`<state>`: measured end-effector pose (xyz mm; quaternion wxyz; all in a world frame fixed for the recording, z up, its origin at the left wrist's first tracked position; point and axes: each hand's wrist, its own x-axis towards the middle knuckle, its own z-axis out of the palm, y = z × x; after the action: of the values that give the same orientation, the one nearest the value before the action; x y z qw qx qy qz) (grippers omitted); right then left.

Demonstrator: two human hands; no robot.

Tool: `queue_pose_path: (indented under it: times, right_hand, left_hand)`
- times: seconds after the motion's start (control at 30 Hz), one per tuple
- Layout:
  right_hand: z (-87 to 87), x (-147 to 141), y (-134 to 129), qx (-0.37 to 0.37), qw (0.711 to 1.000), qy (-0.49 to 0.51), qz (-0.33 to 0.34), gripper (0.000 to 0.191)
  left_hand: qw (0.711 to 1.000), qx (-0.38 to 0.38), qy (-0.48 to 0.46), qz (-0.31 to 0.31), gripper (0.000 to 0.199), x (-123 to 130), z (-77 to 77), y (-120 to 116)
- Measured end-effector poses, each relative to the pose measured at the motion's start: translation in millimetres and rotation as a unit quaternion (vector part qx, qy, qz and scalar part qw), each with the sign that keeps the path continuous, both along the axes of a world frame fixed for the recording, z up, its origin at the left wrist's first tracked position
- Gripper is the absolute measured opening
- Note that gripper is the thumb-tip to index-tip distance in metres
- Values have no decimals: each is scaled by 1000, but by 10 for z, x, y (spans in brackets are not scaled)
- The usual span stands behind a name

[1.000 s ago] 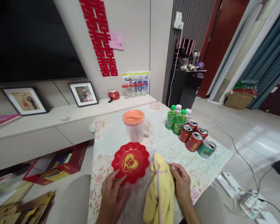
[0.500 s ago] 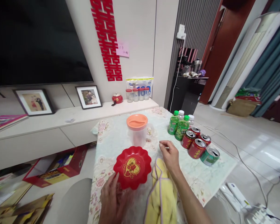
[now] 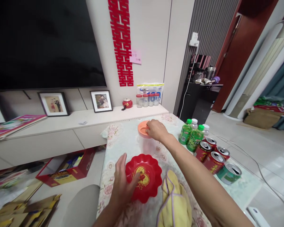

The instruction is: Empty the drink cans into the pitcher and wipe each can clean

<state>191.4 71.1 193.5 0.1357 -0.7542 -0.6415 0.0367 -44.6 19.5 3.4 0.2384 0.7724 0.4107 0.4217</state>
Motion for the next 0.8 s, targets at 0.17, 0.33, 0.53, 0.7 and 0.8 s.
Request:
queue_pose_path:
  times: [0.17,0.33,0.53,0.7,0.8]
  right_hand:
    - [26,-85,227,-68,995,-67,-21,41]
    - [18,-43,283,-84,992,-96,-6,41]
    - [2,-32,288,-81,990,-113,30,40]
    - [16,9,265,-85,988,-114,64,40]
    - [8,66,257,-86,986,-112,84,40]
  left_hand:
    - [993,-106,-19,-46,129,577,554,657]
    - [983,-151,-38,-100,155,855,646,1027]
    - [981,-136,-89,-101,148,1004,539,1148]
    - [985,-122,-91,-75,131,1103,529,1143]
    - [989,-114,-79,-56,125,1121,544,1114]
